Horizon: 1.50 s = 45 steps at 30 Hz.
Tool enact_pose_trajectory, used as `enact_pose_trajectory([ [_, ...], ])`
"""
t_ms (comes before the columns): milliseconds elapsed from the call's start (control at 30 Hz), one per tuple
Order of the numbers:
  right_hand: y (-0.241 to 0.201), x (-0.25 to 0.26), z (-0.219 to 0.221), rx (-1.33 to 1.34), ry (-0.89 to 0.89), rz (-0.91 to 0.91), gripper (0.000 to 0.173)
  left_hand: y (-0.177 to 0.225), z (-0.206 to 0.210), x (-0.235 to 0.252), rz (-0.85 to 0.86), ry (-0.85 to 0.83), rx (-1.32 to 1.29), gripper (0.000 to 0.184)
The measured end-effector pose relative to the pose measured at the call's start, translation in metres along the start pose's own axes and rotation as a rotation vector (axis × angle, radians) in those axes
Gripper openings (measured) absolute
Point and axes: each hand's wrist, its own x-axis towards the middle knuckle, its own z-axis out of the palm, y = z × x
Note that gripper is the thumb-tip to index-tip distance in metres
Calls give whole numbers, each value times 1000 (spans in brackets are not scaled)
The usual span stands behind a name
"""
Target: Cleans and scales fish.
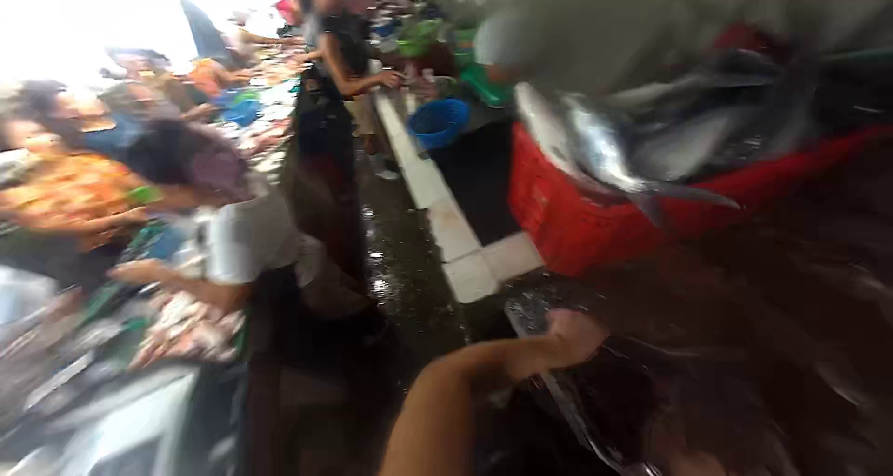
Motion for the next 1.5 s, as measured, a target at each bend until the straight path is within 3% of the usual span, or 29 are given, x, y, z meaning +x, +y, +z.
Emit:
enact_pose_trajectory([
  [67, -3, 13, -34, 3, 25, -13, 64, -4, -11, 0, 67, -44, 135, 46],
  [133, -21, 43, -80, 26, -18, 110, 51, -13, -11, 16, 133, -61, 247, 54],
  [167, -28, 53, -82, 43, -56, 175, 45, -14, 1, 26, 149, -56, 282, 57],
  [233, -29, 39, -36, 57, -97, 237, 42, -8, 26, 40, 153, 3, 318, 62],
  [300, -31, -1, -2, 108, -143, 219, 50, -1, 25, 37, 100, 28, 305, 49],
  [400, -20, 13, -47, 110, -220, 240, 57, -10, 21, 50, 145, 15, 322, 42],
  [467, -2, 61, -62, 118, -142, 315, 61, -9, 30, 56, 219, 64, 340, 44],
  [533, -10, 63, -34, 149, -110, 370, 57, 4, 31, 50, 182, 75, 332, 43],
  [600, -35, 10, -4, 182, -130, 288, 50, 7, 25, 44, 115, 43, 323, 42],
  [667, -48, 17, -45, 96, -265, 208, 56, 5, 11, 68, 107, -8, 301, 47],
  [733, -30, 51, -66, 59, -328, 234, 61, -6, 20, 70, 183, -28, 322, 49],
  [800, -15, 82, -56, 114, -217, 336, 58, -2, 24, 75, 225, 49, 364, 43],
  [867, -27, 42, -11, 156, -92, 318, 50, 2, 24, 63, 163, 46, 358, 39],
  [933, -43, 33, -36, 110, -178, 245, 54, 7, 11, 81, 122, 9, 352, 46],
  [1033, -11, 71, -73, 43, -316, 260, 57, -10, 24, 83, 231, 28, 391, 45],
  [1100, -2, 74, -52, 62, -196, 303, 52, -5, 31, 82, 245, 90, 394, 42],
  [1167, -29, 31, -16, 97, -121, 248, 49, 1, 27, 77, 220, 86, 411, 40],
  [1267, -37, 41, -56, 0, -387, 195, 57, -10, 31, 83, 271, 59, 428, 44],
  [1367, -7, 86, -60, 57, -317, 308, 54, -7, 32, 81, 319, 103, 472, 48],
  [1433, -30, 41, -12, 111, -218, 287, 49, 2, 34, 68, 299, 133, 493, 50],
  [1500, -53, 0, -6, 122, -354, 180, 54, 3, 40, 69, 262, 136, 482, 56],
])
